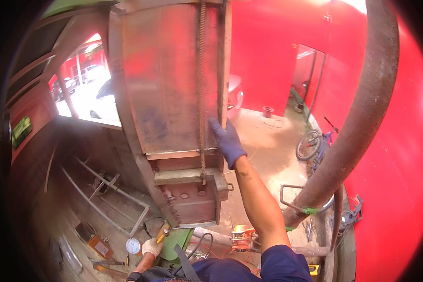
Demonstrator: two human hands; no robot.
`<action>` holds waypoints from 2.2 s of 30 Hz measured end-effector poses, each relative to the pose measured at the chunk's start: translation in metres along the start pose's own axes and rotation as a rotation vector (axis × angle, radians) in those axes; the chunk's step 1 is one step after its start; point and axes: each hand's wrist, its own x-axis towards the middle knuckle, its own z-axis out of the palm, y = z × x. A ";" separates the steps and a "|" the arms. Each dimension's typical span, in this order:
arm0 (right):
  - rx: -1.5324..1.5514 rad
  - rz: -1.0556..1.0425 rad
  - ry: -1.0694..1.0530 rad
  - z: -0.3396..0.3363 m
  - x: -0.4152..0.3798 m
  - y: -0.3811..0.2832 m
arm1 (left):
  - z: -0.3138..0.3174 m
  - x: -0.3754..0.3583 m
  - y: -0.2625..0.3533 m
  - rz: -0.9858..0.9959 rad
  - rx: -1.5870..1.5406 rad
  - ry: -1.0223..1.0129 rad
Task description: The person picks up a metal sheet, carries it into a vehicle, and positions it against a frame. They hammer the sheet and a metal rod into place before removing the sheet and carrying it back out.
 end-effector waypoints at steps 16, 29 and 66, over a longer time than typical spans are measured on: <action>0.195 -0.013 -0.167 -0.005 0.046 -0.023 | -0.283 -0.128 0.226 0.639 -1.140 0.281; -0.006 -0.109 -0.093 -0.002 0.044 -0.032 | -0.294 -0.067 0.316 0.583 -1.559 0.460; 0.059 -0.077 -0.047 0.002 0.013 -0.059 | -0.471 -0.071 0.375 0.839 -1.462 0.773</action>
